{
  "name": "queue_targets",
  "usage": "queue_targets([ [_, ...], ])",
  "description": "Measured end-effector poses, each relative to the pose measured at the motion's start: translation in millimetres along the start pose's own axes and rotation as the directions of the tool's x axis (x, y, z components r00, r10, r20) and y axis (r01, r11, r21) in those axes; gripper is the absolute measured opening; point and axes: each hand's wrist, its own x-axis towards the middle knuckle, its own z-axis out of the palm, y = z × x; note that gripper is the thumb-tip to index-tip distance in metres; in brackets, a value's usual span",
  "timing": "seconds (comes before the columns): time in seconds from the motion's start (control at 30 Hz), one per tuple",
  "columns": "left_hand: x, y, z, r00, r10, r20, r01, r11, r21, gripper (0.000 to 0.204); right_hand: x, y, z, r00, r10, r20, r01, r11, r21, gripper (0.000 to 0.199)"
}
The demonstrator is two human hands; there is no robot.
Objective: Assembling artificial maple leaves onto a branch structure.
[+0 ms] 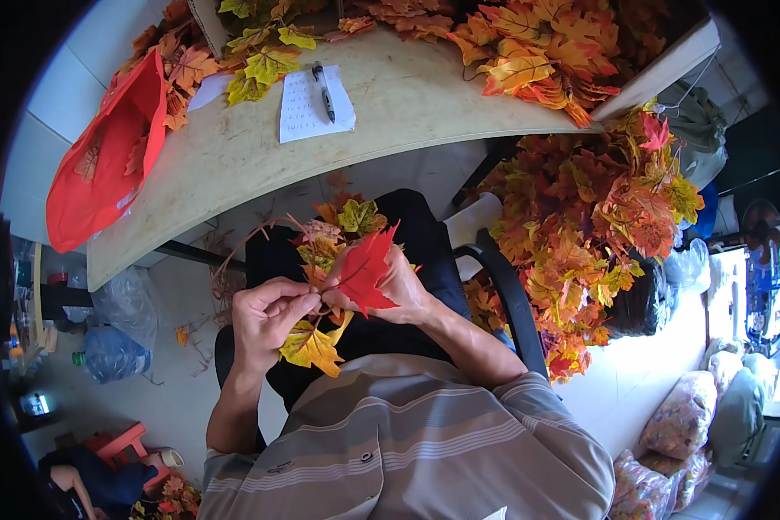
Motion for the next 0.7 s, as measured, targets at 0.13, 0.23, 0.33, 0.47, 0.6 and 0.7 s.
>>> queue_targets([
  [0.13, -2, -8, -3, 0.999, -0.047, -0.007, 0.046, 0.994, -0.1, 0.013, 0, -3, 3, 1.0, 0.025, -0.004, -0.025, 1.0, -0.004, 0.009],
  [0.23, -1, -8, -2, 0.999, -0.047, -0.013, 0.044, 0.984, -0.173, 0.014, 0, -11, 2, 1.0, 0.005, -0.012, -0.005, 1.0, -0.005, 0.01],
  [0.33, 4, -12, -1, 0.996, -0.092, -0.016, 0.084, 0.961, -0.264, 0.015, 1, -2, 1, 0.991, 0.115, -0.066, -0.113, 0.993, 0.045, 0.011],
  [0.47, 5, -12, 2, 0.998, -0.048, -0.044, 0.035, 0.962, -0.272, 0.017, -1, 4, 0, 0.977, 0.21, -0.024, -0.209, 0.977, 0.049, 0.01],
  [0.6, 4, -15, 0, 0.999, 0.017, -0.035, -0.021, 0.99, -0.139, 0.011, 3, -12, -2, 0.98, 0.198, -0.029, -0.195, 0.977, 0.083, 0.01],
  [0.7, 5, -14, 0, 0.999, 0.024, -0.021, -0.027, 0.988, -0.151, 0.016, 4, -17, -2, 0.934, 0.355, 0.023, -0.355, 0.923, 0.148, 0.009],
])
